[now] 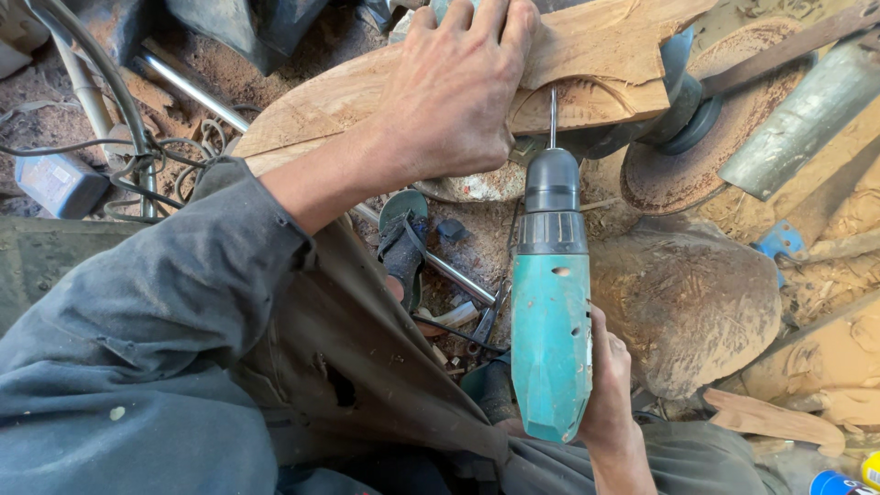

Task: The person uses a corded electric drill to bore a hole into a curved wooden piece held against a grinding wheel. The person repositions the wood and continues drilling until the hole is formed, then sets the drill aside.

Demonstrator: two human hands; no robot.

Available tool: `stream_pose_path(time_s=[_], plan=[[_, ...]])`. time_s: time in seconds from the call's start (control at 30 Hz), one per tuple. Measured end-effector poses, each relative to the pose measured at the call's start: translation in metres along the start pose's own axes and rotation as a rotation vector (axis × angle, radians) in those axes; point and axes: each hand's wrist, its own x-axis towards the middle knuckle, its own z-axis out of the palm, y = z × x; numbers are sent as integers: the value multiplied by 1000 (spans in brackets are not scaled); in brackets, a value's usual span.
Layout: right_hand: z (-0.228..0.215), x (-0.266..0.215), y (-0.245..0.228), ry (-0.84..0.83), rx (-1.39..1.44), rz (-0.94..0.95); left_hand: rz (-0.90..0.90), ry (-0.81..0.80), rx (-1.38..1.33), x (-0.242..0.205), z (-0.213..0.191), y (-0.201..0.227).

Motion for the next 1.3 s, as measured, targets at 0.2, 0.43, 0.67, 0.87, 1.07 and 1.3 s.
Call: stream_pose_path(time_s=[0.2, 0.43, 0.67, 0.87, 1.07, 1.3], plan=[[2, 4, -1, -11, -9, 10, 16, 24, 1, 0, 2, -2], [2, 10, -9, -1, -10, -22, 7, -9, 21, 1, 6, -1], [3, 21, -11, 22, -59, -42, 8, 10, 29, 1, 7, -3], [3, 25, -16, 42, -98, -42, -54, -82, -3, 3, 1, 3], [4, 19, -26, 58, -208, -58, -52, 51, 25, 1, 2, 3], [-5, -27, -43, 82, -469, -36, -160, -118, 15, 9, 8, -2]])
